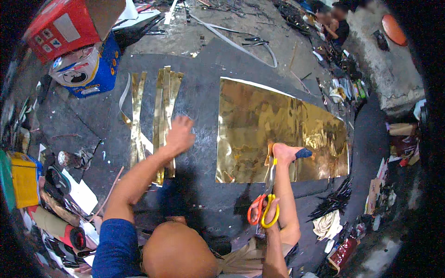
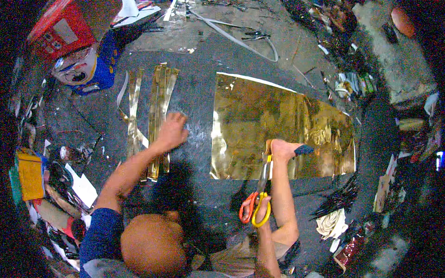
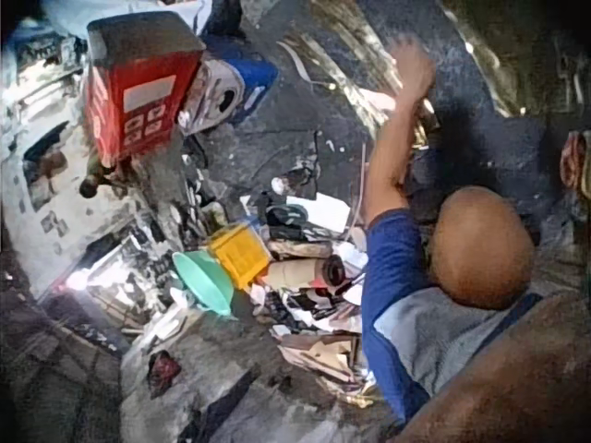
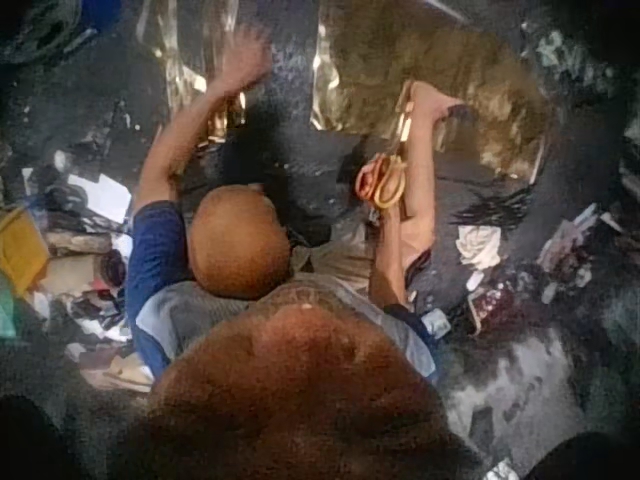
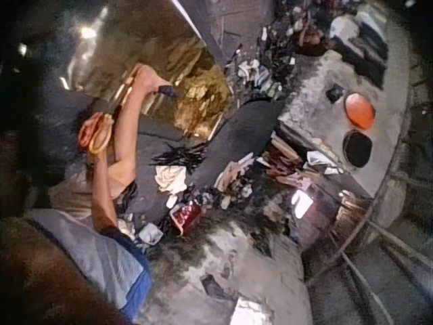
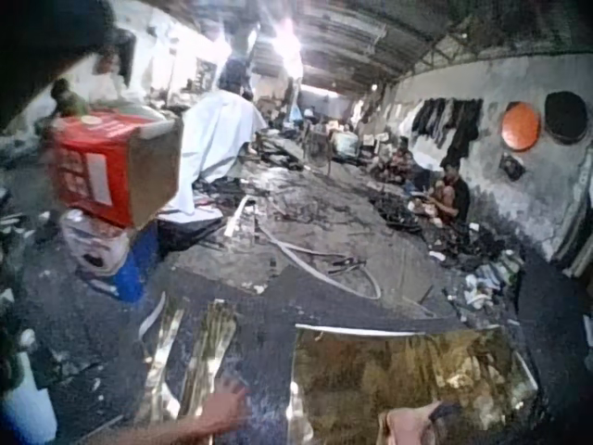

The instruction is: The person sits on the floor and uses scissors to cut a large sheet of gold-colored material into long, narrow strips. The cut strips are placed to the side as the person continues cutting the sheet.

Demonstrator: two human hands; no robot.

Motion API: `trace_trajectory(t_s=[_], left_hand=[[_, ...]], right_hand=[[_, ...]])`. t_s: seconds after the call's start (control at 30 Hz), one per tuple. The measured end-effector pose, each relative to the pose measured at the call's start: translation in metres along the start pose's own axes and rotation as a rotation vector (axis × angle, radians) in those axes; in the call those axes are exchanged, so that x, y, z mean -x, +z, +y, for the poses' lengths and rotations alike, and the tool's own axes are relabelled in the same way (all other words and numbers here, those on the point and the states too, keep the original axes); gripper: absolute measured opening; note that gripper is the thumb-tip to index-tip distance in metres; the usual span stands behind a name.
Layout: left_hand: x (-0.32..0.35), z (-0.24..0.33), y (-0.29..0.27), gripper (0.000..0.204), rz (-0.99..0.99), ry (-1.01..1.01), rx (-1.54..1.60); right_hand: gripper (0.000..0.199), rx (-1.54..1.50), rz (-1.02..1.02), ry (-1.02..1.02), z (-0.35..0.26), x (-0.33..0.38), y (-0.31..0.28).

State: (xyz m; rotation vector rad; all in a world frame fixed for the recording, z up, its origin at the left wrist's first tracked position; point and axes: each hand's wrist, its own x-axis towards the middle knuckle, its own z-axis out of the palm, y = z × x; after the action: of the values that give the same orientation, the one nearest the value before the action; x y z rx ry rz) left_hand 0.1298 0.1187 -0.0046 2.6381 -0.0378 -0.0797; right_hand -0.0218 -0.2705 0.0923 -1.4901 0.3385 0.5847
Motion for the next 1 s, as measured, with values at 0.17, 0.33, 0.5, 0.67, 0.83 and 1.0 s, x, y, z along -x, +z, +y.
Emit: trace_trajectory(t_s=[0.17,0.33,0.5,0.67,0.83,1.0], left_hand=[[-0.023,0.088,0.122,0.065,0.334,-0.442,0.651],[-0.041,0.111,0.11,0.034,0.147,-0.68,0.927],[-0.05,0.094,0.108,0.022,0.186,-0.635,0.844],[-0.023,0.035,0.088,0.022,0.494,-0.583,0.802],[0.047,-0.003,0.057,0.021,0.15,-0.521,0.898],[0.125,-0.003,0.06,0.027,-0.202,-0.618,1.019]], right_hand=[[0.105,-0.045,0.049,0.19,0.004,0.045,0.039],[0.102,0.026,0.063,0.183,0.005,0.09,0.057],[0.098,-0.027,0.011,0.174,0.001,0.096,0.079],[0.083,-0.085,-0.054,0.116,0.021,0.093,0.087],[0.077,0.053,-0.07,0.19,0.042,0.066,0.09],[0.079,-0.009,-0.236,0.434,0.067,0.055,0.106]])
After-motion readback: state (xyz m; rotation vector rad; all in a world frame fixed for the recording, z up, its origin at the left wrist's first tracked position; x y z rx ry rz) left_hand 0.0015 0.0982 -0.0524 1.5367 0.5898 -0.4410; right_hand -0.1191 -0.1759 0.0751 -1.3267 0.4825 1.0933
